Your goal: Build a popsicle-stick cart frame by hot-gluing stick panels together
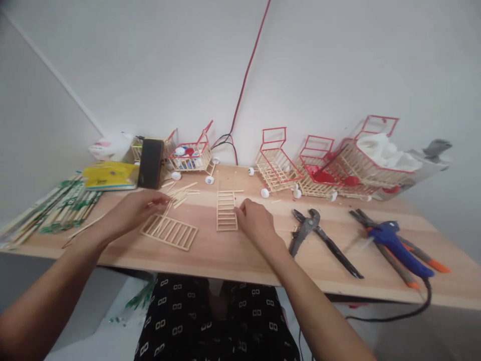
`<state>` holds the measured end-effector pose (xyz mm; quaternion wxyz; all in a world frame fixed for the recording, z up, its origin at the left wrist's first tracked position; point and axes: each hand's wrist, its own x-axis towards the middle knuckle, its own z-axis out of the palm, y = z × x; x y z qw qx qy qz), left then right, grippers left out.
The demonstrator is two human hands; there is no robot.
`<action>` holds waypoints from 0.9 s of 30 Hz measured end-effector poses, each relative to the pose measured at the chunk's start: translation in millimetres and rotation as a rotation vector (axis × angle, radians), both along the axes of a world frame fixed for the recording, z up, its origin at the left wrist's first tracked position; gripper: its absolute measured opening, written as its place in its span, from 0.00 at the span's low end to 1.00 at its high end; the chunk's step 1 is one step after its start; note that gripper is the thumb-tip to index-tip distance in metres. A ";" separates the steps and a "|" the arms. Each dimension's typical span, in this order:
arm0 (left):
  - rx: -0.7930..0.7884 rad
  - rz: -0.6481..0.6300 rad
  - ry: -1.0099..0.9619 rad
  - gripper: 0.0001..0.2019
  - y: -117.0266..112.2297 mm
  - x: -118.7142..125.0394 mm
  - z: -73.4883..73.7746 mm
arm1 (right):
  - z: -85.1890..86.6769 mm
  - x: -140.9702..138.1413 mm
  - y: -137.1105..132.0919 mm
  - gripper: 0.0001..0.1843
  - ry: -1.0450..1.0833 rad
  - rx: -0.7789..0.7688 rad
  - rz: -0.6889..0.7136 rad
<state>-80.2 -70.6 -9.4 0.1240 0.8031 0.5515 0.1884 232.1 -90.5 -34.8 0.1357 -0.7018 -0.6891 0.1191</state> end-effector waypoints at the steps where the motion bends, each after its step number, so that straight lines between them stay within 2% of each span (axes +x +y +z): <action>1: 0.017 0.011 -0.013 0.16 -5.9 -7.0 -4.5 | -0.3 -0.7 3.2 0.13 -0.025 -0.003 -0.006; 4: 0.012 -0.012 -0.017 0.17 -16.6 -20.5 -14.4 | -1.2 -2.7 10.4 0.15 -0.091 -0.023 -0.023; 7: -0.021 -0.029 -0.012 0.15 -19.4 -22.1 -18.2 | -0.8 -6.4 15.4 0.18 -0.121 -0.051 -0.040; 14: -0.016 0.042 -0.097 0.09 -24.4 -14.7 -12.3 | 5.9 -14.6 22.2 0.17 -0.096 -0.069 -0.046; 21: -0.184 0.007 -0.418 0.11 -25.7 -16.8 -5.7 | 11.9 -21.4 33.9 0.19 -0.083 -0.112 -0.101; 25: -0.182 -0.019 -0.611 0.10 -20.3 -6.7 -3.9 | 13.1 -25.4 43.1 0.19 -0.102 -0.135 -0.106; 27: -0.230 -0.026 -0.718 0.11 -16.8 0.3 -4.3 | 13.2 -26.7 45.7 0.18 -0.113 -0.142 -0.105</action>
